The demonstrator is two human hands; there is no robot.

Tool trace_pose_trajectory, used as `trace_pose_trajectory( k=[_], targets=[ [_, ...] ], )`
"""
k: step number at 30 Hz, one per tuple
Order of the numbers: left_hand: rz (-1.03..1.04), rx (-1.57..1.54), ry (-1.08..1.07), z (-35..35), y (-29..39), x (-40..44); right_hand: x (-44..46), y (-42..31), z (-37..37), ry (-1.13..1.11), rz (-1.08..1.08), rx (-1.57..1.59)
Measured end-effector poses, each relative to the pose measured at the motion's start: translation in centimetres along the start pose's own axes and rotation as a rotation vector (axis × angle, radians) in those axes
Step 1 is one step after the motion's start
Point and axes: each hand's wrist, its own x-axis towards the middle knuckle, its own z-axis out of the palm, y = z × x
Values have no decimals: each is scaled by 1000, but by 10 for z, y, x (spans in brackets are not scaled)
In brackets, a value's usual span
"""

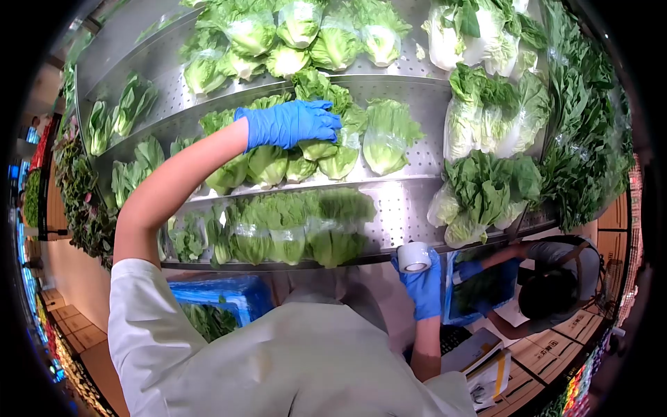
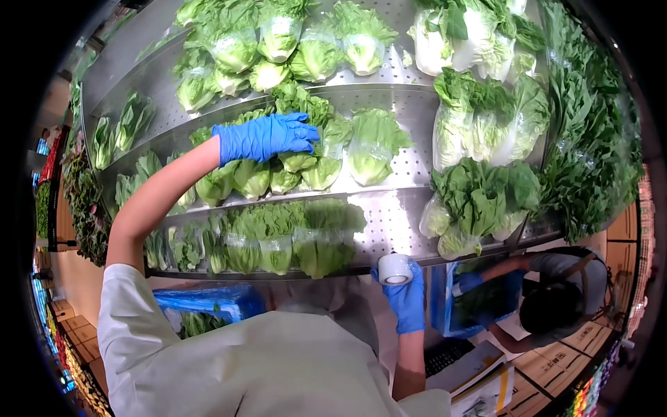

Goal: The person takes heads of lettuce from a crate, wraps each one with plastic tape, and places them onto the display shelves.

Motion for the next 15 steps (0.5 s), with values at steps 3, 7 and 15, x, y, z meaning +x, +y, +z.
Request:
trace_pose_trajectory(
  k=[3,7,15],
  targets=[
    [-106,-68,57,-1,10,-5,-2,7,19,-6,35,-86],
    [-350,-94,311,-24,66,-11,-8,10,36,-152,166,-103],
    [-1206,-20,779,-5,289,-115,-6,34,13,-206,376,-326]
  ],
)
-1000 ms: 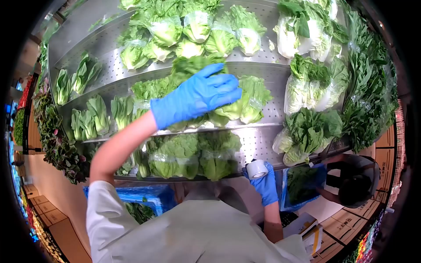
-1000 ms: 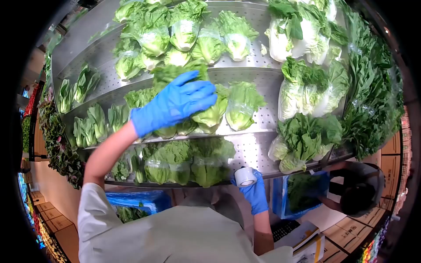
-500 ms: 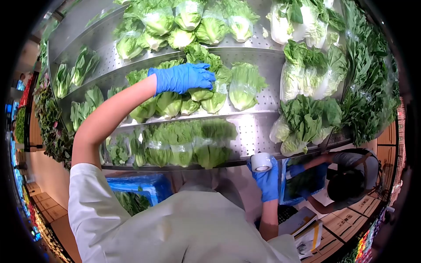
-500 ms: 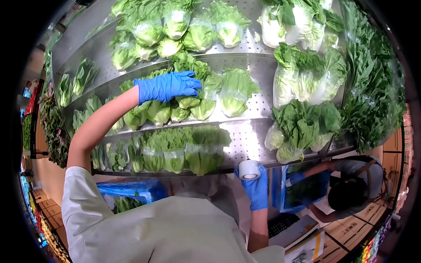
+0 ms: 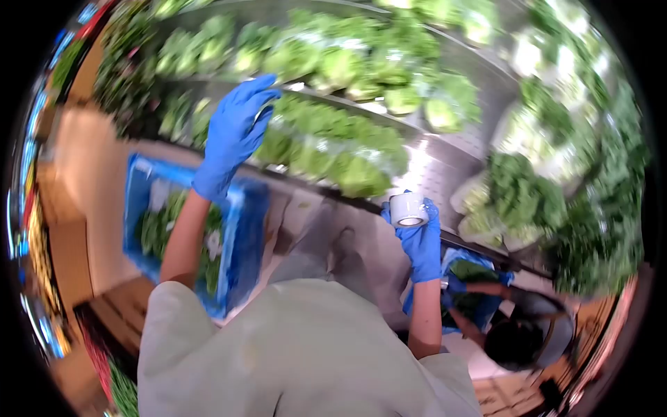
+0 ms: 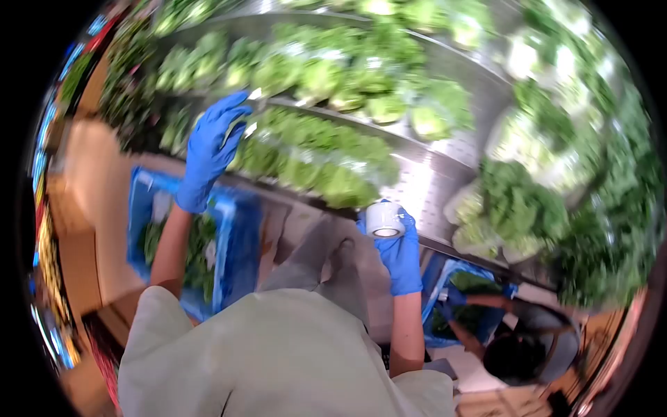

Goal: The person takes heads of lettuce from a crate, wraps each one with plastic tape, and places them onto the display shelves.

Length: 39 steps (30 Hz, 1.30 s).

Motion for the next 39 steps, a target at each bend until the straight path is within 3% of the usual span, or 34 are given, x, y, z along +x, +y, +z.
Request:
trace_pose_trajectory(
  k=[3,5,6,11,13,16,20,24,29,31,32,34,35,37,39],
  targets=[
    [-576,-91,238,-41,-24,-162,15,41,2,13,153,-49],
    [-821,180,281,-72,-24,-260,28,73,6,-40,286,-179],
    [-921,165,301,-86,-23,-305,31,90,9,-73,356,-289],
    [-1248,56,463,-97,-11,-472,40,170,34,-121,507,-619],
    [-1451,-7,429,-90,-13,-513,49,199,30,-119,587,-684],
    [-1591,-150,438,-78,-22,-552,55,244,33,-92,670,-712],
    [-1601,-1,422,-85,-53,-544,58,312,38,-1,754,-732],
    [-1253,362,395,-89,-123,-508,60,367,39,72,822,-693],
    [-1031,306,202,-69,-213,-451,53,404,56,81,762,-796],
    [-1043,160,-28,-65,-232,-421,52,409,59,93,768,-827],
    [-1033,144,-22,-57,-235,-415,52,410,55,109,746,-836],
    [-1117,188,-368,-43,-240,-405,54,407,45,119,701,-864],
    [-1109,179,-362,-40,-242,-404,52,408,46,123,675,-885],
    [-1183,110,-682,-36,-242,-409,46,405,52,105,642,-853],
    [-1162,88,-627,-49,-217,-416,43,402,55,56,698,-756]
  ],
)
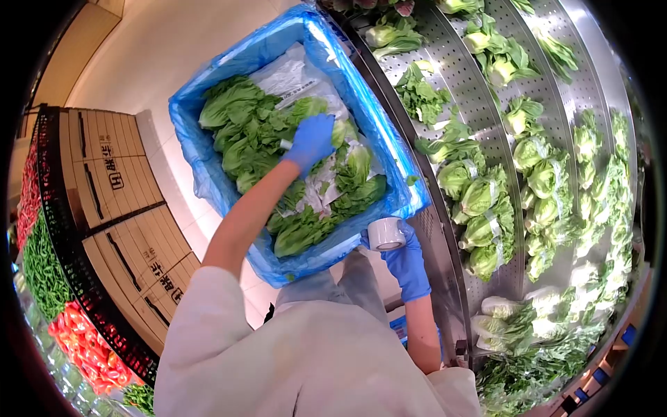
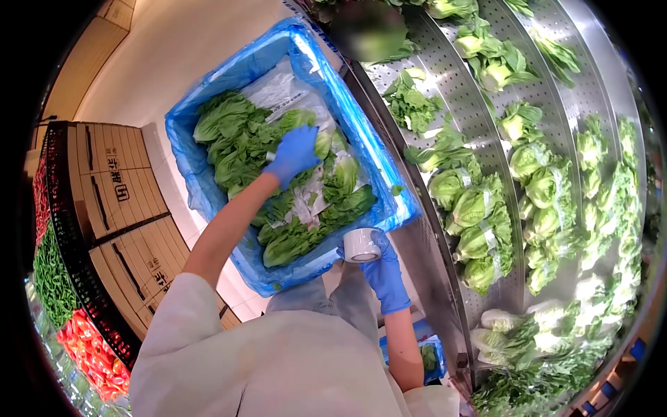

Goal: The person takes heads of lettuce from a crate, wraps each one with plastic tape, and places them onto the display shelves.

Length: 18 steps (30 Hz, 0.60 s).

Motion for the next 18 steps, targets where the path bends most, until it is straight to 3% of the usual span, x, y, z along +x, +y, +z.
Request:
trace_pose_trajectory(
  k=[1,2,3,4,6,7,8,10,14,16,17,18],
  targets=[
    [98,-57,194,8,-6,-16,-1,-3,0,2,-6,9],
    [194,-114,388,14,-12,-33,1,-7,1,-24,-18,-176],
    [234,-156,448,15,-15,-53,4,-10,4,-49,-27,-361],
    [270,-198,508,13,-17,-74,7,-12,15,-51,-25,-355],
    [284,-307,577,9,-17,-109,20,-14,44,-81,-224,-884],
    [299,-423,645,4,-17,-120,31,-14,45,-141,-221,-936],
    [293,-421,641,-3,-17,-128,39,-14,52,-143,-215,-934],
    [473,-291,774,-20,-16,-142,49,-14,71,-329,-314,-1224],
    [569,-137,775,-49,0,-145,55,-12,104,-480,-314,-1282],
    [546,-348,656,-58,2,-137,55,-18,108,-431,-162,-1096],
    [537,-348,679,-68,3,-132,60,-16,97,-391,-242,-1112],
    [533,-461,543,-76,4,-130,64,-17,93,-402,-237,-1129]
  ],
)
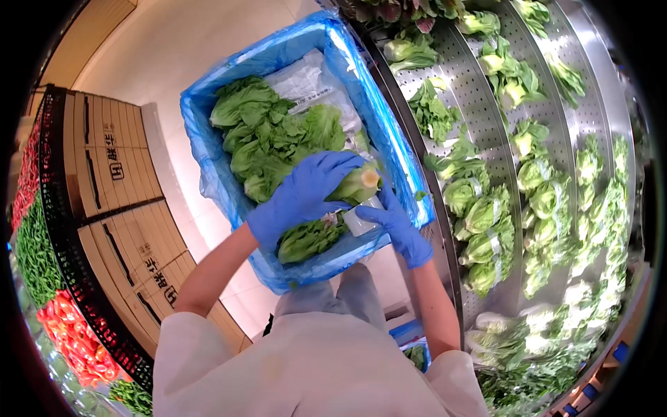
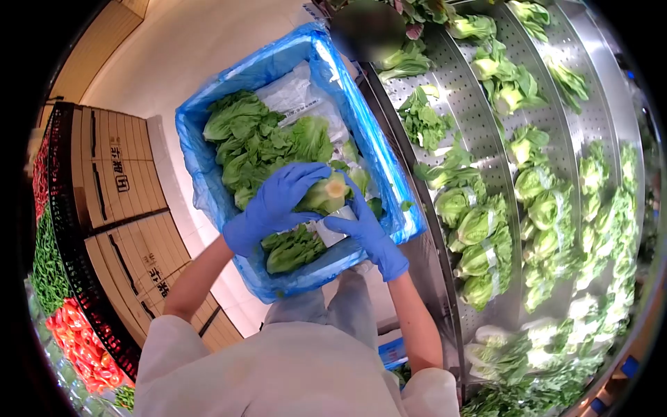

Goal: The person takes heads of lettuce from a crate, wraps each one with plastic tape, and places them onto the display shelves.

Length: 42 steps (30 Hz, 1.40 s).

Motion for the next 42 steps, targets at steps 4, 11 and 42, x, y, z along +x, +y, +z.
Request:
trace_pose_trajectory(
  k=[4,11,42],
  targets=[
    [-473,-991,-153,8,-33,-11,-11,33,-6,104,322,411],
    [-316,-363,-89,83,-65,-54,-10,71,-3,304,496,598],
    [-1504,129,1251,13,-240,-13,-23,83,-15,552,512,672]
  ],
)
